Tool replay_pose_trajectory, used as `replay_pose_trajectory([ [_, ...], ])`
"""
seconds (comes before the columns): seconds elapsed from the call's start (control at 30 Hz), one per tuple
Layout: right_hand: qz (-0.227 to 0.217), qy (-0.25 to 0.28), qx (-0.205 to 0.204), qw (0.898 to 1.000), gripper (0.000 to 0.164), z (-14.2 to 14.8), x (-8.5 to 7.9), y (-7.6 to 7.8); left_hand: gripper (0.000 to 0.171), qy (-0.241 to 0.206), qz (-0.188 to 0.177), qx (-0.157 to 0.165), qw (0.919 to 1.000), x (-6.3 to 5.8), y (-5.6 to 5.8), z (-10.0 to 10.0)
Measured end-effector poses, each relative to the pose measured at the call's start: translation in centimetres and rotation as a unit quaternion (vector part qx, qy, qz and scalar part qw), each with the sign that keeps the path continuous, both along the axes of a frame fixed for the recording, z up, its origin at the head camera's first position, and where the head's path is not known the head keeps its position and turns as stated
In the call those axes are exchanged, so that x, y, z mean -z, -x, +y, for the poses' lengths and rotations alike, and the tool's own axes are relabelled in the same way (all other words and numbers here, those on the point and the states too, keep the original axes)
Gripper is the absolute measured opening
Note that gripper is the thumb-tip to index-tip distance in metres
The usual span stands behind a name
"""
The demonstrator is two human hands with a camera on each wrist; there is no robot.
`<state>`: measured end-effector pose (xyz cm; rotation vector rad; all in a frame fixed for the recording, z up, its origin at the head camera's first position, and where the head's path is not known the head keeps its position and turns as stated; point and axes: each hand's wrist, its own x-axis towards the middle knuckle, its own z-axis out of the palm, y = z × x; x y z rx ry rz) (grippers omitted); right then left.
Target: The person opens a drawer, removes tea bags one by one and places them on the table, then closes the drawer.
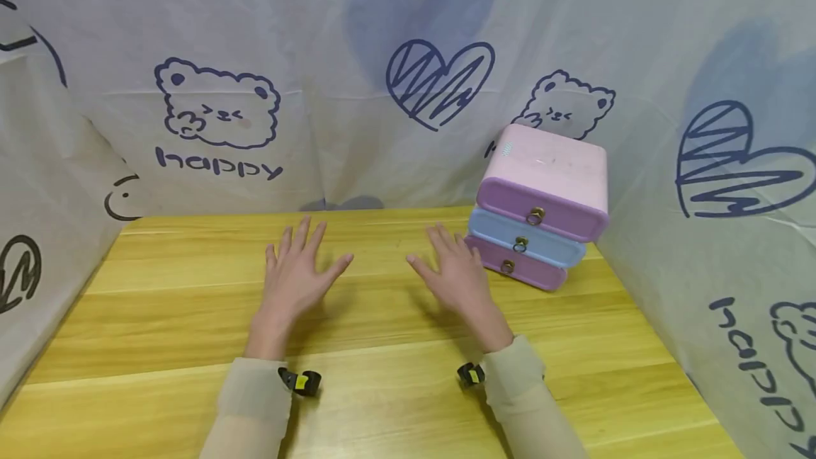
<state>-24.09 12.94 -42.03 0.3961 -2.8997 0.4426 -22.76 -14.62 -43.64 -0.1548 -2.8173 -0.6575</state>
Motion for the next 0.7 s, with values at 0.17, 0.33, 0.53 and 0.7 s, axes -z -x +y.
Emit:
replay_pose_trajectory([
  [0.17, 0.061, 0.068, -0.014, 0.996, 0.067, 1.3, -1.0, -0.8, 0.079, -0.053, 0.048, 0.015, 0.9973, -0.1, 0.5, 0.3],
  [0.33, 0.141, 0.136, -0.009, 0.980, 0.056, 2.8, -1.9, -1.4, 0.071, -0.115, 0.105, 0.031, 0.9874, -0.2, 1.2, 1.0],
  [0.53, 0.291, 0.226, -0.038, 0.929, 0.044, 4.7, -2.9, -1.4, 0.063, -0.188, 0.144, 0.052, 0.9703, -0.8, 2.1, 2.5],
  [0.7, 0.411, 0.288, -0.046, 0.864, 0.035, 5.9, -4.9, -1.6, 0.059, -0.232, 0.153, 0.078, 0.9573, -1.3, 3.3, 4.2],
])
